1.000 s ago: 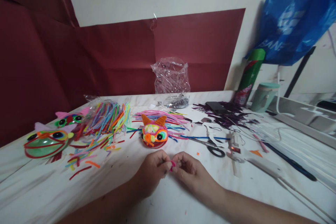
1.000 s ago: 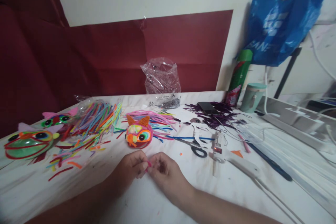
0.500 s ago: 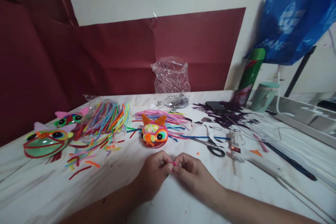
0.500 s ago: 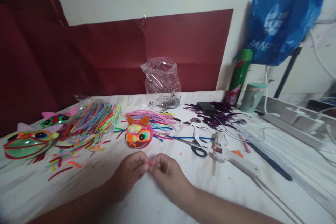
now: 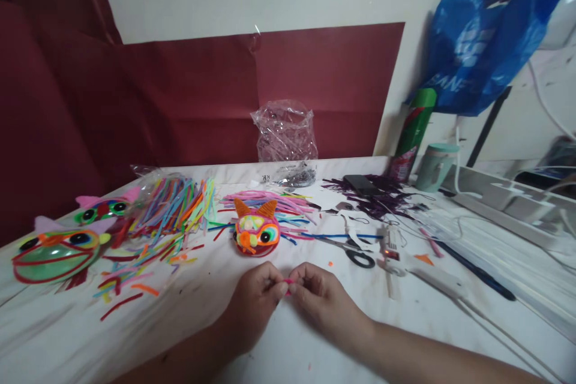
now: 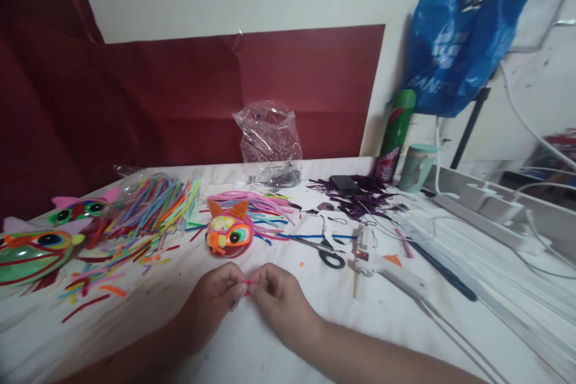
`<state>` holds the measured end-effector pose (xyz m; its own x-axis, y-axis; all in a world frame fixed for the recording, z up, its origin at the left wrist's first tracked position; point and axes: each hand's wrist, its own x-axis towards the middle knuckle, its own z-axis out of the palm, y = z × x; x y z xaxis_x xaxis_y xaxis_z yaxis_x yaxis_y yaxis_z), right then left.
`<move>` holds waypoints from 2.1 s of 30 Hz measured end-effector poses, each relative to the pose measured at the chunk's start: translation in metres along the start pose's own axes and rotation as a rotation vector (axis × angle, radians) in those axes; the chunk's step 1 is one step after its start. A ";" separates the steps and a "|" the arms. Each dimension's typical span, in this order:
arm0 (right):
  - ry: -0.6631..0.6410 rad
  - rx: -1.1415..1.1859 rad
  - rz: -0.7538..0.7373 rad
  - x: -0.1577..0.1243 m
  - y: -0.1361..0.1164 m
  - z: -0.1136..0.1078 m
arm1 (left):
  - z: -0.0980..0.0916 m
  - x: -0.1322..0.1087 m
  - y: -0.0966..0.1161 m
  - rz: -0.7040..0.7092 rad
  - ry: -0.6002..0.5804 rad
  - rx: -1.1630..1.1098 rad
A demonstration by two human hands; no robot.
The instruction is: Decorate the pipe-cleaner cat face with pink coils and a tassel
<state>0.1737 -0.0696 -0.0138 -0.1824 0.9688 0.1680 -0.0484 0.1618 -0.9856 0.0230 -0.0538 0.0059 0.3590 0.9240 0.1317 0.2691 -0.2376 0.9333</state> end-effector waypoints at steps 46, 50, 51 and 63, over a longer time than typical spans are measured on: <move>0.075 -0.144 -0.089 -0.002 -0.005 -0.002 | -0.007 0.015 -0.015 -0.066 -0.031 -0.369; 0.023 -0.084 -0.079 -0.003 -0.007 -0.001 | -0.004 0.015 -0.013 -0.086 -0.018 -0.489; -0.006 -0.059 -0.080 -0.003 -0.008 -0.001 | -0.003 0.015 -0.013 -0.085 -0.022 -0.483; 0.026 -0.022 -0.028 -0.004 -0.005 0.000 | -0.001 0.006 -0.009 -0.036 -0.044 -0.248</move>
<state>0.1750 -0.0746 -0.0096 -0.1561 0.9682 0.1956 -0.0314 0.1931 -0.9807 0.0224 -0.0458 -0.0013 0.3930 0.9154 0.0877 0.0571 -0.1195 0.9912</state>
